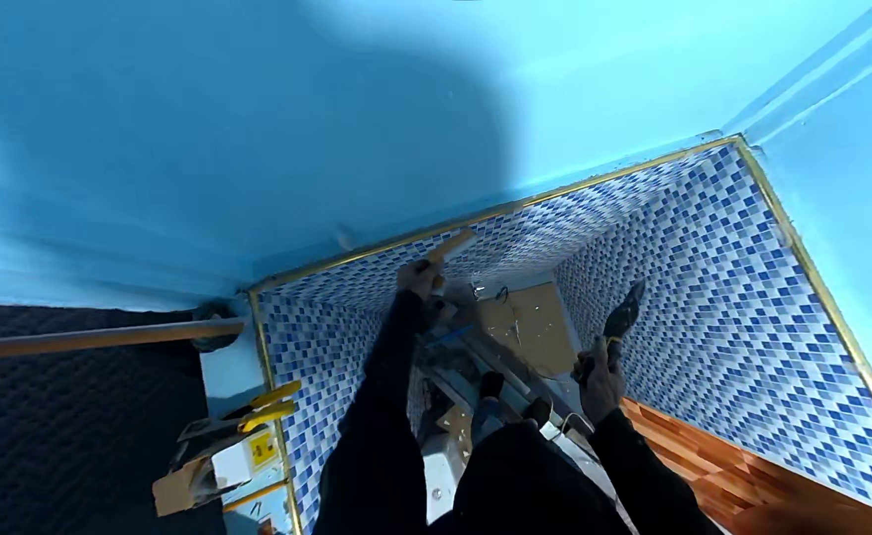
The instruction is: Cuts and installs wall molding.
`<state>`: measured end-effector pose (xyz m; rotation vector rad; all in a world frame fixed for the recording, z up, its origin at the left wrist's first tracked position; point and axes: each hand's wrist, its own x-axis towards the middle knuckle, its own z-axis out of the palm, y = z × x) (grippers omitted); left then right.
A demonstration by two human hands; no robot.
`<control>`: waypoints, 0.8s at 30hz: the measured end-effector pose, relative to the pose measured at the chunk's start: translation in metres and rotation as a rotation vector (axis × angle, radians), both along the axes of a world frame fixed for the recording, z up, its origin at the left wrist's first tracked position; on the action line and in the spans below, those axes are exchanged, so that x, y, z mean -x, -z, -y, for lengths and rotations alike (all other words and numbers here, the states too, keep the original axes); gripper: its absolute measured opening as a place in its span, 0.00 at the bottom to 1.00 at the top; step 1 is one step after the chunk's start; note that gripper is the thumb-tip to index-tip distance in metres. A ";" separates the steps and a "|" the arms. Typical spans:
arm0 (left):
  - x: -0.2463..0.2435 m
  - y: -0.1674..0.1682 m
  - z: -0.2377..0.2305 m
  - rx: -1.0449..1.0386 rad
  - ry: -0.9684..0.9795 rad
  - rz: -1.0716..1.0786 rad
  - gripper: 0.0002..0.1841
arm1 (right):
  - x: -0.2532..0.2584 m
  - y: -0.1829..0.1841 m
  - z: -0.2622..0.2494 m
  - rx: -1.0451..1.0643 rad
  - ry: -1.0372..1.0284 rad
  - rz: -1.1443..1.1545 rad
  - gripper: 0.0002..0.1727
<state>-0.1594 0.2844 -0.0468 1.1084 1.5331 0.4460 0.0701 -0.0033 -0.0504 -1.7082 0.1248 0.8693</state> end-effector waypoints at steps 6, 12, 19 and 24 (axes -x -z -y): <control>0.001 0.038 -0.099 0.128 -0.159 -0.047 0.26 | 0.008 0.011 0.100 0.274 -0.137 0.047 0.22; 0.000 0.056 -0.113 0.005 -0.338 -0.235 0.27 | 0.032 0.022 0.151 0.387 -0.146 -0.029 0.23; -0.005 0.017 -0.048 -0.014 -0.421 0.038 0.29 | 0.038 0.000 0.137 0.327 -0.210 -0.160 0.19; -0.022 -0.019 0.052 0.151 -0.291 0.425 0.16 | 0.026 -0.025 0.135 0.208 -0.449 -0.075 0.25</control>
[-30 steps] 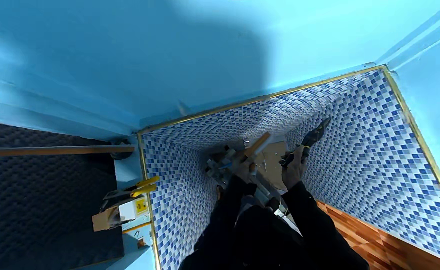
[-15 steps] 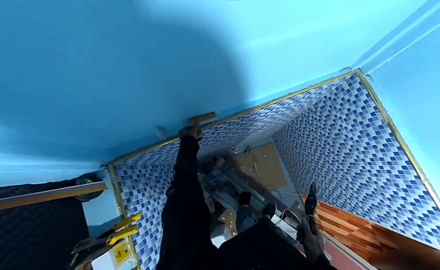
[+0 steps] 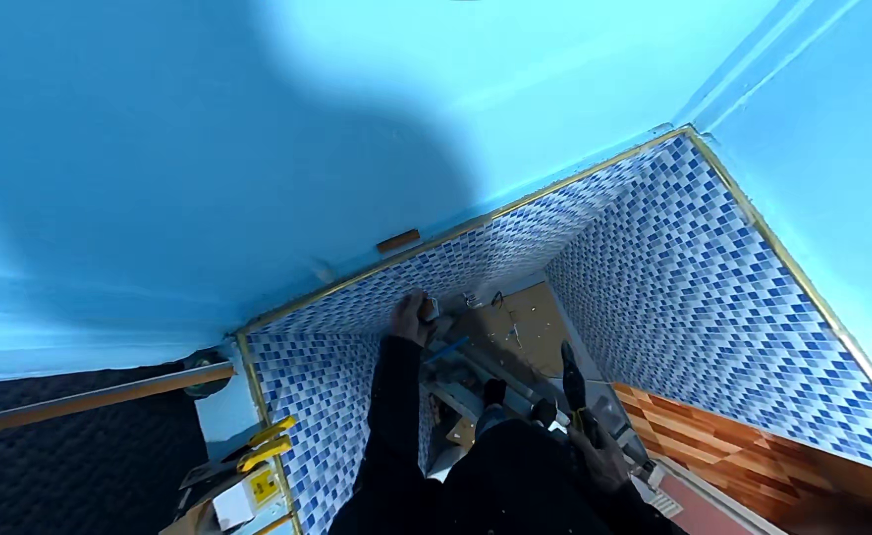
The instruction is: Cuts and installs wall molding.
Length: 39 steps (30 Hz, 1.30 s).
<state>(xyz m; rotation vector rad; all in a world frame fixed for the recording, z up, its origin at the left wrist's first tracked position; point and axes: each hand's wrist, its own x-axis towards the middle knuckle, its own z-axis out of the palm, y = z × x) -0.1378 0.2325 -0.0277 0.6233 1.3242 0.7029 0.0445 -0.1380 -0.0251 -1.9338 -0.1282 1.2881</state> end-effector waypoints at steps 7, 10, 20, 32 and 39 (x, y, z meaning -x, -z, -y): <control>-0.026 -0.034 0.114 -0.123 0.167 0.215 0.12 | -0.009 -0.038 0.033 -0.292 -0.210 0.377 0.31; -0.036 -0.046 0.149 -0.226 0.192 0.198 0.22 | -0.018 -0.055 0.059 -0.350 -0.302 0.546 0.28; -0.061 -0.079 0.230 -0.630 0.272 0.197 0.13 | -0.042 -0.081 0.128 -0.533 -0.306 0.145 0.22; -0.052 -0.082 0.254 -0.611 0.341 0.355 0.24 | -0.060 -0.098 0.158 -0.506 -0.475 0.324 0.26; -0.068 -0.090 0.255 -0.460 0.057 0.534 0.16 | -0.059 -0.127 0.148 -0.407 -0.549 0.197 0.27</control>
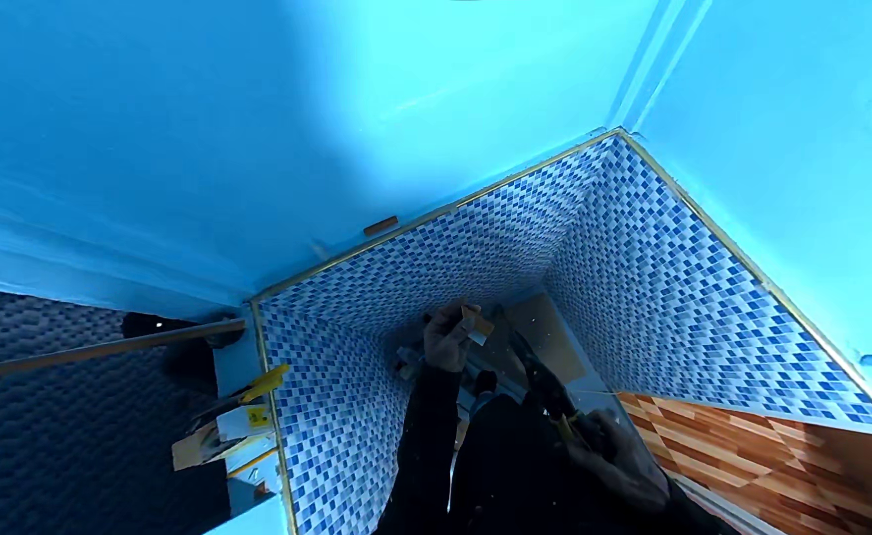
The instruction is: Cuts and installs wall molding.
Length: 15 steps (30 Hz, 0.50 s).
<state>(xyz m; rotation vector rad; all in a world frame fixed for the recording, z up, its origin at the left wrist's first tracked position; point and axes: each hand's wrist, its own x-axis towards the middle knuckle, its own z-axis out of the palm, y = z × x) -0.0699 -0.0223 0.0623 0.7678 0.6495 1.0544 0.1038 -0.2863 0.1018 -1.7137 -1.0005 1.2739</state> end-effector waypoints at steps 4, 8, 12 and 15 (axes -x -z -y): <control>-0.012 -0.003 0.000 0.044 0.033 0.138 0.13 | -0.002 -0.006 -0.008 -0.010 -0.101 -0.075 0.21; -0.031 -0.016 -0.003 0.182 -0.017 0.219 0.19 | 0.001 -0.011 -0.017 -0.080 -0.140 -0.165 0.18; -0.047 -0.040 -0.004 0.230 -0.062 0.114 0.31 | 0.004 -0.018 -0.021 -0.076 -0.148 -0.139 0.17; -0.057 -0.053 -0.003 0.211 -0.091 -0.029 0.32 | 0.004 -0.019 -0.020 -0.051 -0.155 -0.109 0.18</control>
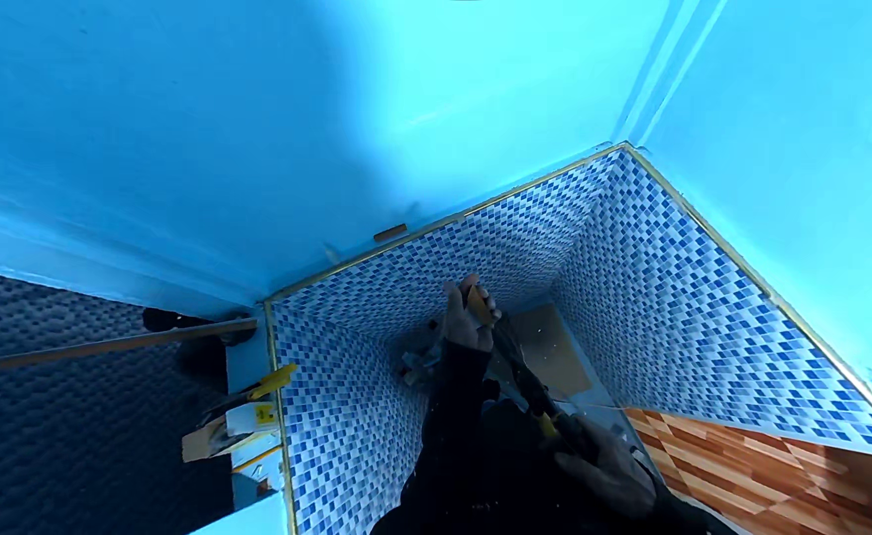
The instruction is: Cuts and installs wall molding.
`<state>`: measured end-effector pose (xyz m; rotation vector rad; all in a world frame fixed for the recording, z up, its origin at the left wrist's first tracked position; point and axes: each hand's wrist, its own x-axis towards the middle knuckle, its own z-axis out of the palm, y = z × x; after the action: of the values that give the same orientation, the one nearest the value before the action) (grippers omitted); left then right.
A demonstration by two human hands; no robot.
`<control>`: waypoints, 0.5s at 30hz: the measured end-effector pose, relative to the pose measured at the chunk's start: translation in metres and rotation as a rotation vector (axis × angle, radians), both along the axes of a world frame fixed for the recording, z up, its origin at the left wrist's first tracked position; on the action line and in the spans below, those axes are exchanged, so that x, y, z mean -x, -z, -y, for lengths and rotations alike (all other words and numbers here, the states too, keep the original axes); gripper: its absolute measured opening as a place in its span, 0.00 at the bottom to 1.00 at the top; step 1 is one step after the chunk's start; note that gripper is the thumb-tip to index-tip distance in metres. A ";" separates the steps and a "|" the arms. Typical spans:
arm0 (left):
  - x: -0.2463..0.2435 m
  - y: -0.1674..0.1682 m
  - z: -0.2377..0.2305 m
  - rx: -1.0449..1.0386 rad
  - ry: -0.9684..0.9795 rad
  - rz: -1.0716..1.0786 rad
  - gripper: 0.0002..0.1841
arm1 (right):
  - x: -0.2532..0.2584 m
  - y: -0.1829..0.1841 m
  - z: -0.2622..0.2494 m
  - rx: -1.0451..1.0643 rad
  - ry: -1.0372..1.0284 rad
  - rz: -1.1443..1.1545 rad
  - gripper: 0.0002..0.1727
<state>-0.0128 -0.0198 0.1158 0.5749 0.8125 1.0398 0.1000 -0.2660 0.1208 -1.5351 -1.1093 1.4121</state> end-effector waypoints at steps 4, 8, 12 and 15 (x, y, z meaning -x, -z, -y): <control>-0.009 -0.006 0.004 0.008 -0.026 -0.066 0.28 | -0.001 0.002 0.001 -0.026 0.027 0.029 0.17; -0.016 -0.005 0.007 -0.010 -0.073 -0.052 0.27 | -0.005 0.002 0.001 -0.047 0.062 0.045 0.18; -0.023 -0.007 0.011 -0.012 -0.080 -0.039 0.24 | -0.008 -0.002 -0.001 -0.043 0.081 0.048 0.18; -0.028 -0.009 0.014 -0.024 -0.093 -0.052 0.23 | -0.009 -0.001 -0.001 -0.064 0.091 0.034 0.19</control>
<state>0.0150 -0.0335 0.1249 0.5907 0.8800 1.1253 0.1090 -0.2650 0.1218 -1.5495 -1.0803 1.2826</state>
